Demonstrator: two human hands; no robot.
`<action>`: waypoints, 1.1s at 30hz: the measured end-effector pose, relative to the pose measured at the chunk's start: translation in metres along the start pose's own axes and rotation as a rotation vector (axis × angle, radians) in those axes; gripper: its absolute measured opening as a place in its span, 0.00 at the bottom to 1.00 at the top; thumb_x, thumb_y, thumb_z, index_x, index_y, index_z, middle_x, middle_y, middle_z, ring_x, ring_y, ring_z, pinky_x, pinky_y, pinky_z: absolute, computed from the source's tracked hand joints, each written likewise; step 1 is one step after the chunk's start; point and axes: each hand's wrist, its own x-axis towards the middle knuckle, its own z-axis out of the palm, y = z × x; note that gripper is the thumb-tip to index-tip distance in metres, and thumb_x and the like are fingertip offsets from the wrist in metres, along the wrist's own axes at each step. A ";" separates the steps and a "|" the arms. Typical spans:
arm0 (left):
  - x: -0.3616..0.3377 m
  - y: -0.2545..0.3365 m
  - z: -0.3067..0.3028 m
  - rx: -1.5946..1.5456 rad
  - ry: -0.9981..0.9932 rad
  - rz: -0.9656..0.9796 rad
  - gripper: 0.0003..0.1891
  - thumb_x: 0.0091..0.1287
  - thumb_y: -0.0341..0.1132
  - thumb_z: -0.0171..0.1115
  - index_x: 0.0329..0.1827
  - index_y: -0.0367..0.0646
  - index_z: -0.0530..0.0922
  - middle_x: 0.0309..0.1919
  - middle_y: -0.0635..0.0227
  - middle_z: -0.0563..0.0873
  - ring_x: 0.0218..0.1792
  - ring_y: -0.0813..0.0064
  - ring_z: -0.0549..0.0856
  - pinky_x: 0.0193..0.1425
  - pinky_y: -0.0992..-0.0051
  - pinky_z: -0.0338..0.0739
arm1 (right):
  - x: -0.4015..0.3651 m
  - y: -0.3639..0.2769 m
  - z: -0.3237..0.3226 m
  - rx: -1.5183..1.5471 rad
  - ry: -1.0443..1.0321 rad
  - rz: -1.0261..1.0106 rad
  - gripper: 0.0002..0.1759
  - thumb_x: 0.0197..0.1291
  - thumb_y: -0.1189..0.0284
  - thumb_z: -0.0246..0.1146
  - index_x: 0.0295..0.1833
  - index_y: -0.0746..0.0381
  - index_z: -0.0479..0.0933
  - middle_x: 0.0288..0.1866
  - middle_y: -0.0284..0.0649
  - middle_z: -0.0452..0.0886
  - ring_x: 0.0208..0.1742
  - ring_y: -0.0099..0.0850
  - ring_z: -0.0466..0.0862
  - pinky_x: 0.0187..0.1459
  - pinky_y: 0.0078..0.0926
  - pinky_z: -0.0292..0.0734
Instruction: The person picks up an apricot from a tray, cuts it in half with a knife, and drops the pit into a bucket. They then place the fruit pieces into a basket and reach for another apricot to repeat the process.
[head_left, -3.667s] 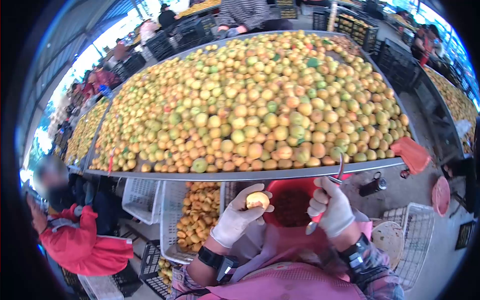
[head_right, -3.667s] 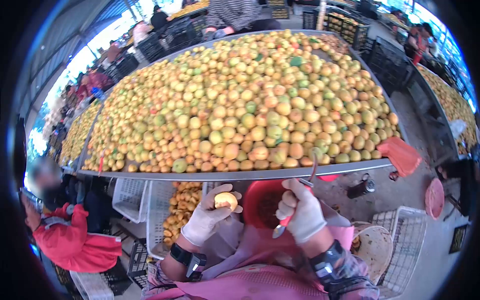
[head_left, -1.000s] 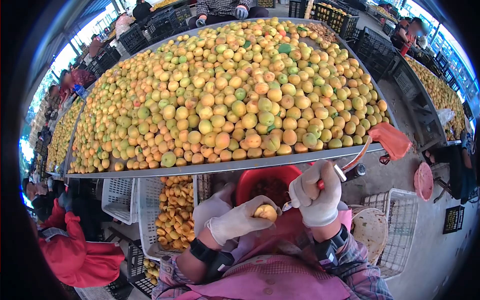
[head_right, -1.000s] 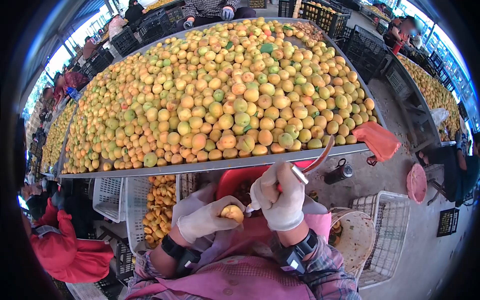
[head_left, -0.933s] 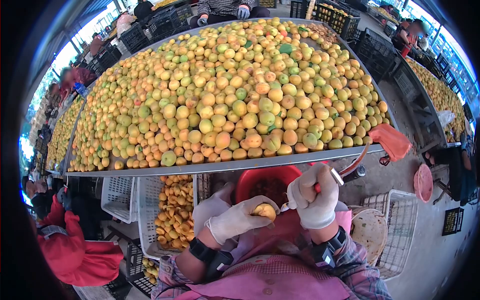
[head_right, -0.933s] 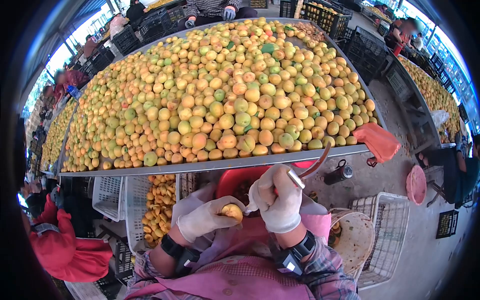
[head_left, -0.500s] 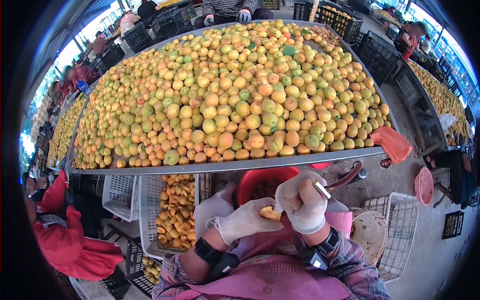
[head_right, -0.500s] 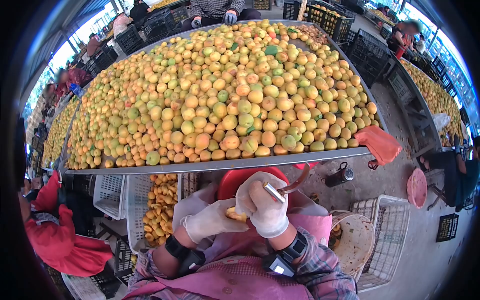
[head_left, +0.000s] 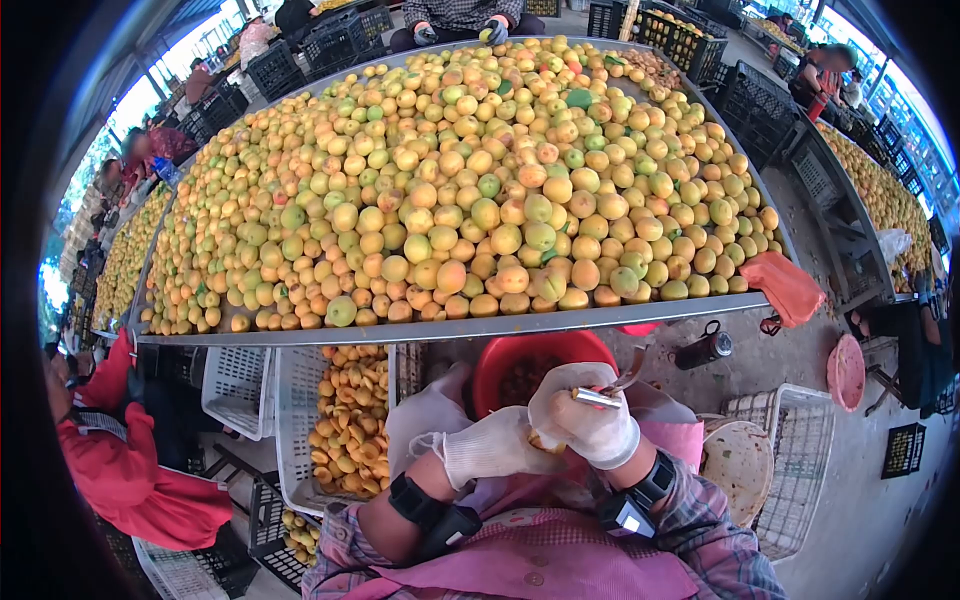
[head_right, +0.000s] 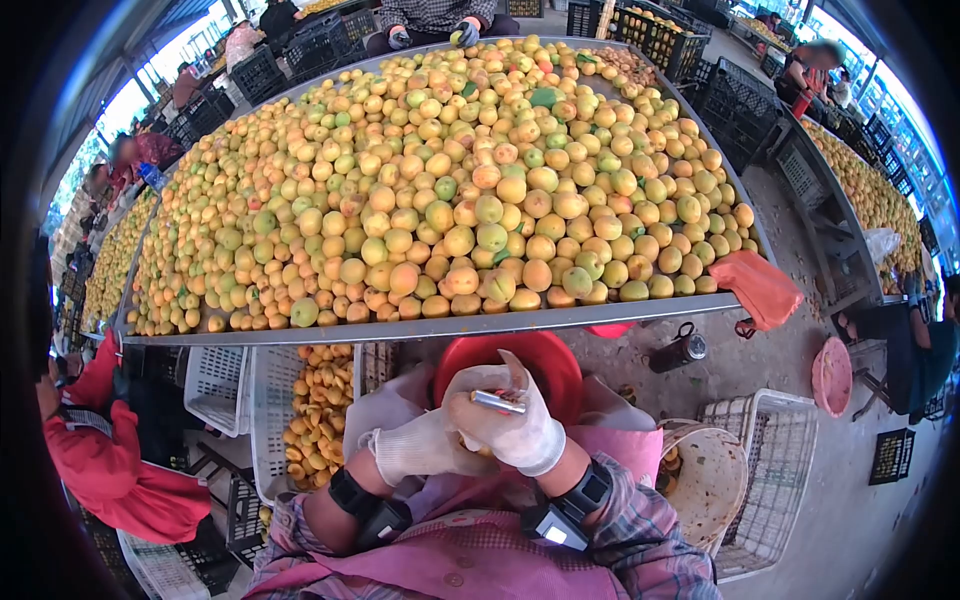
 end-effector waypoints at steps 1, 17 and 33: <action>0.000 -0.003 0.001 -0.010 -0.013 -0.003 0.14 0.57 0.41 0.70 0.41 0.44 0.81 0.31 0.61 0.85 0.36 0.68 0.86 0.45 0.70 0.78 | 0.000 -0.002 -0.001 0.001 -0.001 0.001 0.15 0.64 0.67 0.60 0.27 0.63 0.70 0.16 0.32 0.69 0.18 0.22 0.67 0.22 0.21 0.61; 0.007 -0.006 -0.004 -0.003 -0.170 -0.001 0.18 0.58 0.37 0.72 0.50 0.42 0.79 0.42 0.64 0.86 0.43 0.75 0.84 0.50 0.73 0.77 | -0.006 -0.006 0.004 1.475 0.171 1.132 0.16 0.70 0.66 0.53 0.29 0.62 0.72 0.24 0.33 0.72 0.22 0.22 0.73 0.23 0.20 0.67; 0.006 0.043 -0.004 -0.502 0.018 -0.377 0.19 0.66 0.37 0.66 0.57 0.43 0.74 0.35 0.76 0.80 0.31 0.87 0.77 0.33 0.83 0.71 | 0.013 -0.002 -0.024 1.253 0.341 0.895 0.20 0.71 0.63 0.53 0.27 0.63 0.70 0.14 0.29 0.62 0.17 0.22 0.67 0.21 0.20 0.62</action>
